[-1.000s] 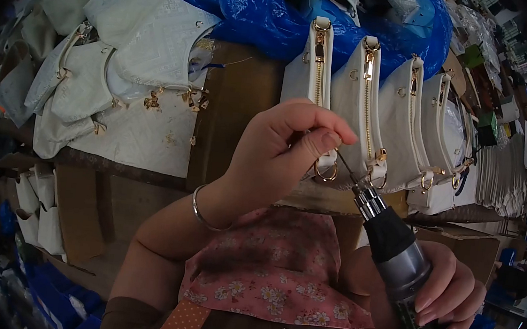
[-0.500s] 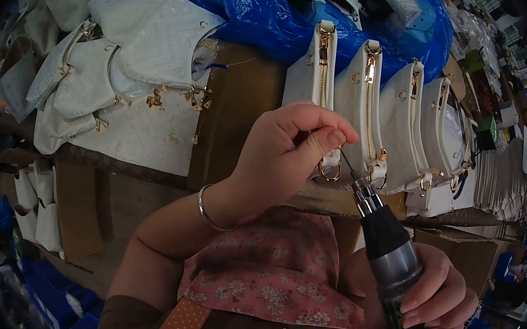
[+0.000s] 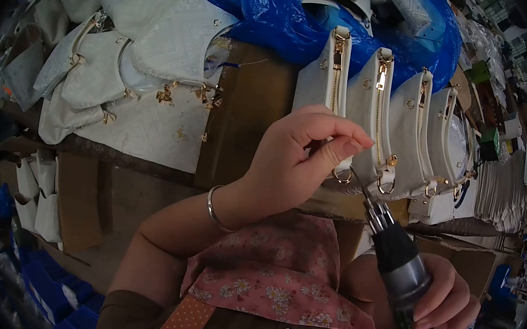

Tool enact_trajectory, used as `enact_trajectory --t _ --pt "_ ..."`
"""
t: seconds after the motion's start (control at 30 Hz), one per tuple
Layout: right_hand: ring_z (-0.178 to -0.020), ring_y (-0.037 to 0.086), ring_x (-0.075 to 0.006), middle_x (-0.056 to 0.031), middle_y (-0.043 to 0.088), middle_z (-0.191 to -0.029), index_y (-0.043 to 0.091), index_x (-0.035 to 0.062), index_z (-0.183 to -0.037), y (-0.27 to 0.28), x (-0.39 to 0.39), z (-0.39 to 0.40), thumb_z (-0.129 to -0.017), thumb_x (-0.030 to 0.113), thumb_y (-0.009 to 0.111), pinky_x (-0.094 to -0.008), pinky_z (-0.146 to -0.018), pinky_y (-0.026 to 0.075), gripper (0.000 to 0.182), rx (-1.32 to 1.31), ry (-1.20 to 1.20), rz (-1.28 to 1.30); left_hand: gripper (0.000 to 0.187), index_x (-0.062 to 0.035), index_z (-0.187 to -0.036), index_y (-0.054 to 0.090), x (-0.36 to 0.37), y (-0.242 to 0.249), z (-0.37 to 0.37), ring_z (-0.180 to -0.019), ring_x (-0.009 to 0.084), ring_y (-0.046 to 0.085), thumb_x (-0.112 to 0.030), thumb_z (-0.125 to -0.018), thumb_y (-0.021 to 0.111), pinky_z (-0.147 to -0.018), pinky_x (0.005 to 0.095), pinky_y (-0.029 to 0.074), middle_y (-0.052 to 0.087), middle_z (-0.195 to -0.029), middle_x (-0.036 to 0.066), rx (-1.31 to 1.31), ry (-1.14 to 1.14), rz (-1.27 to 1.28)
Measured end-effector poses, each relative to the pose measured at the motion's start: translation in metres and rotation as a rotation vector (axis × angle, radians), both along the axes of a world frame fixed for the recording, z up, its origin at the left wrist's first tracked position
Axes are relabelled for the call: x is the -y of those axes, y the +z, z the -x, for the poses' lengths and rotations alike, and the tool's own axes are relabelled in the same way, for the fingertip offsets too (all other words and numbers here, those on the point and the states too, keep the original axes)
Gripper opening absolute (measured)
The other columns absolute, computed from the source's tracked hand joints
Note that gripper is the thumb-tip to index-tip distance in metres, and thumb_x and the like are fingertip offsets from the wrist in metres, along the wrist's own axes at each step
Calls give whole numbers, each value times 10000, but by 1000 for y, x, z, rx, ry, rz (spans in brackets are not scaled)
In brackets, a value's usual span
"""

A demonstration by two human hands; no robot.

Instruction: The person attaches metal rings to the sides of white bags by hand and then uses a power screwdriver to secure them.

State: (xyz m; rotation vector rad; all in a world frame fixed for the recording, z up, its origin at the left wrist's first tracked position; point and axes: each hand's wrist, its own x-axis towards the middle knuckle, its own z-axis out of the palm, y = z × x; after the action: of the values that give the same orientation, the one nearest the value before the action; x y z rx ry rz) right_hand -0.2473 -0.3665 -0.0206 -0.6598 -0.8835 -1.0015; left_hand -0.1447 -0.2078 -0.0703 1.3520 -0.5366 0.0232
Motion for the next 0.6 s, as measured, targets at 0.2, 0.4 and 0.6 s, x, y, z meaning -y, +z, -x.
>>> enact_trajectory --t 0.2,0.4,0.6 --pt "-597 551 -68 32 492 -736 596 117 -820 6 -10 -5 -462 -3 794 -199 -564 505 426 307 77 -261 271 -48 -1061 616 -50 -40 9 -839 118 544 21 -799 598 -668 219 427 564 -952 44 94 281 -80" --pt "-598 516 -68 34 449 -740 568 113 -852 -5 28 22 -474 36 797 -189 -567 483 449 -69 96 -209 159 -43 -937 614 -167 -94 16 -759 119 532 7 -786 624 -640 234 425 557 -875 32 -57 754 -687" --pt "-623 505 -72 28 425 -764 552 96 -869 -7 -10 3 -487 25 790 -189 -584 470 456 -33 53 -295 123 -34 -852 615 -199 -98 9 -669 138 491 11 -742 646 -610 244 409 522 -803 43 -48 633 -964"
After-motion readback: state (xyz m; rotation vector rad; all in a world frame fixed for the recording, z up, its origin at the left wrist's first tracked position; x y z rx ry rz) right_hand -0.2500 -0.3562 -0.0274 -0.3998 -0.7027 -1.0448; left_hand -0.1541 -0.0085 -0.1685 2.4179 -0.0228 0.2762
